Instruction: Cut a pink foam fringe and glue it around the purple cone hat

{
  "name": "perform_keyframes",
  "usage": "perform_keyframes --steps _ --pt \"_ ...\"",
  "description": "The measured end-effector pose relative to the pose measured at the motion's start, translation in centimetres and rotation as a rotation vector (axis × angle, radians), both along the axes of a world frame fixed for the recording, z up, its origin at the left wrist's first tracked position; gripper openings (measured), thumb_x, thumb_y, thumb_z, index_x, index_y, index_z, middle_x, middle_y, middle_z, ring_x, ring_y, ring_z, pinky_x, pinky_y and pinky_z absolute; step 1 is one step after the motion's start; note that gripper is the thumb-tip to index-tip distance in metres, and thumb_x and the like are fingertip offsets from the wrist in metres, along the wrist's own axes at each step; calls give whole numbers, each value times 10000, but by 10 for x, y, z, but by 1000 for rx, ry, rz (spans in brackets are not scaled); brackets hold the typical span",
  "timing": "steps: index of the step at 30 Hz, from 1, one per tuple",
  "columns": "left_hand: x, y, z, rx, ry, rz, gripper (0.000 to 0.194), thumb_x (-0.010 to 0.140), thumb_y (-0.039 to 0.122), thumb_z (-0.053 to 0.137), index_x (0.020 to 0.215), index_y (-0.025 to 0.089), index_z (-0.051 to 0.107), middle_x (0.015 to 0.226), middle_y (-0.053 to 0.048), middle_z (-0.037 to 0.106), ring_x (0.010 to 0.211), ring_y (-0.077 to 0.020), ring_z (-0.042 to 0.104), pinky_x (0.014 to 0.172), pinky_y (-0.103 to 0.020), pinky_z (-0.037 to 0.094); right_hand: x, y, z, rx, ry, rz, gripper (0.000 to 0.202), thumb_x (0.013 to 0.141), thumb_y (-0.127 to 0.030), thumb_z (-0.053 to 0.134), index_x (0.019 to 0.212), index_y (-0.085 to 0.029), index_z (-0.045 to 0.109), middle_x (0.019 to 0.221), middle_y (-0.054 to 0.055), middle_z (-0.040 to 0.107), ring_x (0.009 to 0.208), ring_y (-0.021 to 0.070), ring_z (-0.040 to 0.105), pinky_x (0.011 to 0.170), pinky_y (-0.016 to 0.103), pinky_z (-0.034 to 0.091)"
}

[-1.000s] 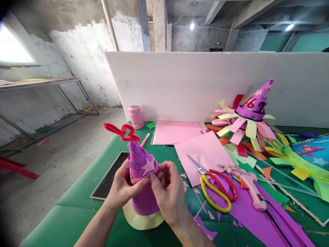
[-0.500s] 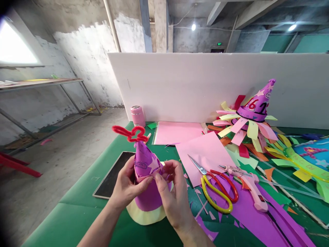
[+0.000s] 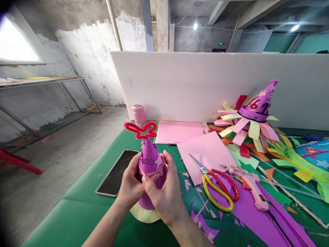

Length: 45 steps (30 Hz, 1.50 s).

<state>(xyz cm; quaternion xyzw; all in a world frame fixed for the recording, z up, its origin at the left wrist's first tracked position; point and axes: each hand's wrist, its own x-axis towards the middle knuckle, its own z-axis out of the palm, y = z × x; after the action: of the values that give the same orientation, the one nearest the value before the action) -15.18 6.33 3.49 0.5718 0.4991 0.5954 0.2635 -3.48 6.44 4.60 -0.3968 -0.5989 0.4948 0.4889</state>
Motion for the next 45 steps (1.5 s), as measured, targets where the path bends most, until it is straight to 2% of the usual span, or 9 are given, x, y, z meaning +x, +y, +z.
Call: perform_keyframes --steps 7,24,30,35,38,41,43,45 --pt "0 -1 -4 -3 39 25 624 611 187 752 1162 204 458 1067 -63 610 877 -204 606 797 -330 506 -2 2 -3 -9 35 -20 608 739 -359 631 1268 -242 356 1262 100 493 1129 276 517 961 473 441" --pt "-1 -1 -3 14 42 64 589 628 198 736 1152 198 466 1012 -39 637 813 -182 618 742 -293 505 -7 4 1 20 -51 -89 590 721 -384 625 1240 -208 404 1222 120 525 1110 300 520 941 497 440" --pt "0 -3 -1 4 80 67 560 650 217 725 1144 189 463 993 -36 632 803 -172 608 731 -280 498 -6 2 1 96 -54 -82 523 743 -346 628 1223 -237 451 1207 109 556 1092 292 550 865 444 510" --pt "0 -3 -4 0 96 55 548 674 236 715 1155 201 455 964 -22 618 788 -162 600 724 -270 494 -6 2 2 102 -55 -81 534 749 -338 633 1238 -234 444 1220 113 553 1108 292 543 880 440 507" --pt "0 -2 -5 1 90 62 561 667 240 724 1157 203 451 953 -16 616 784 -161 595 728 -272 493 -3 2 -1 60 -12 -36 594 750 -351 643 1278 -235 397 1256 108 525 1149 283 516 944 440 470" --pt "-1 -2 -3 -12 84 94 592 657 272 735 1167 204 443 974 -23 618 842 -181 597 773 -292 485 6 2 -7 15 85 95 651 791 -354 612 1353 -270 293 1356 84 444 1236 245 450 1012 401 423" --pt "-2 -1 -1 -40 86 104 586 687 327 710 1186 194 434 1005 -42 615 893 -200 595 809 -313 474 14 5 -15 22 106 171 657 825 -342 579 1386 -303 239 1423 61 373 1292 228 389 1048 397 385" --pt "-3 0 0 -58 91 81 562 757 386 634 1230 182 409 1091 -73 595 988 -221 575 871 -340 450 19 9 -24 69 50 180 696 822 -336 589 1406 -318 209 1464 52 319 1336 240 320 1077 432 338"
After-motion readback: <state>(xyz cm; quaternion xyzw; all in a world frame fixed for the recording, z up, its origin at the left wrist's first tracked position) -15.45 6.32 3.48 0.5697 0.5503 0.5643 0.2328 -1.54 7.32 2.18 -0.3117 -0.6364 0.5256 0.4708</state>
